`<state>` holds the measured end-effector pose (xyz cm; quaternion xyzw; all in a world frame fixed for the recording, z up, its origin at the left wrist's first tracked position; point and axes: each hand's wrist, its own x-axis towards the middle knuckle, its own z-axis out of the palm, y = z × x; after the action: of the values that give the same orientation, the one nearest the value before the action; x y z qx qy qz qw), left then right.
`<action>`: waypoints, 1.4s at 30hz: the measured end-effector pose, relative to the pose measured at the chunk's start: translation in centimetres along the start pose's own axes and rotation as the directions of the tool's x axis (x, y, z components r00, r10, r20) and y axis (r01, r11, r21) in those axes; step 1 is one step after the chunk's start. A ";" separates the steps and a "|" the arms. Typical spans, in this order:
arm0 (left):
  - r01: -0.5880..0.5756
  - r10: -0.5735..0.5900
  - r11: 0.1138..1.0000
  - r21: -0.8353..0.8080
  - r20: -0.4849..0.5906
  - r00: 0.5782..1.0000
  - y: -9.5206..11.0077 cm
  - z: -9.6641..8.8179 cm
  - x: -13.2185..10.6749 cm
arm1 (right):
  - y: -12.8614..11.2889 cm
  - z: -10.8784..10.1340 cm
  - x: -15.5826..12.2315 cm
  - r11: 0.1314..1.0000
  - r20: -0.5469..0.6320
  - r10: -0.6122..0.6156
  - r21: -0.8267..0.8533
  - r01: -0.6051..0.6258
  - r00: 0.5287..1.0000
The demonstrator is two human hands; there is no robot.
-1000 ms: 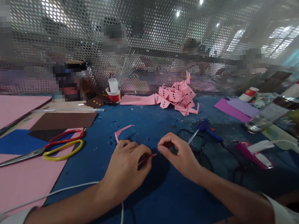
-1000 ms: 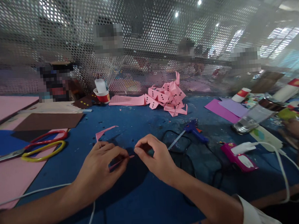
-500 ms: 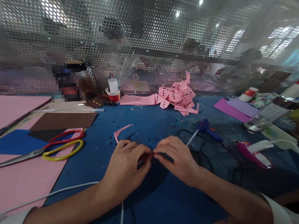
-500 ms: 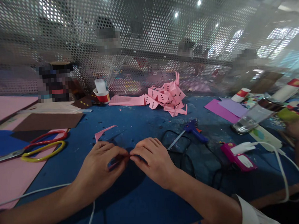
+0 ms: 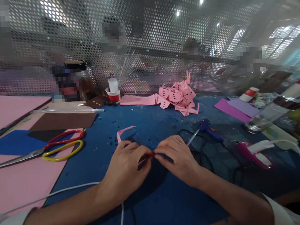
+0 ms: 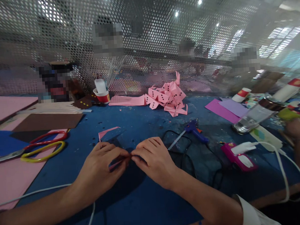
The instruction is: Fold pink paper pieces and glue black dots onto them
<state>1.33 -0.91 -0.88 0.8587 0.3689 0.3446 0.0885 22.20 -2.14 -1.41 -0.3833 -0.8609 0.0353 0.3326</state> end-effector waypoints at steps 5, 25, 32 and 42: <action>-0.025 0.024 0.999 0.033 0.008 1.000 -0.1 0.1 -0.1 | 0.0 0.0 0.1 0.999 0.035 -0.007 -0.035 0.008 0.999; -0.032 0.018 0.991 0.132 0.106 0.994 0.0 0.1 -0.1 | -0.1 0.1 0.2 0.991 0.094 -0.058 -0.114 0.069 0.994; -0.040 0.027 0.987 0.156 0.083 0.996 -0.2 0.0 -0.2 | 0.3 0.4 0.0 0.993 0.120 0.004 -0.116 0.010 0.993; -0.042 0.034 0.989 0.139 0.060 0.998 -0.2 0.0 -0.1 | 0.6 0.8 -0.2 0.995 0.150 0.036 -0.095 -0.022 0.988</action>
<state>1.21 -0.84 -1.02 0.8792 0.3730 0.2947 0.0320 22.18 -1.70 -2.36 -0.4070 -0.8788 0.0290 0.2472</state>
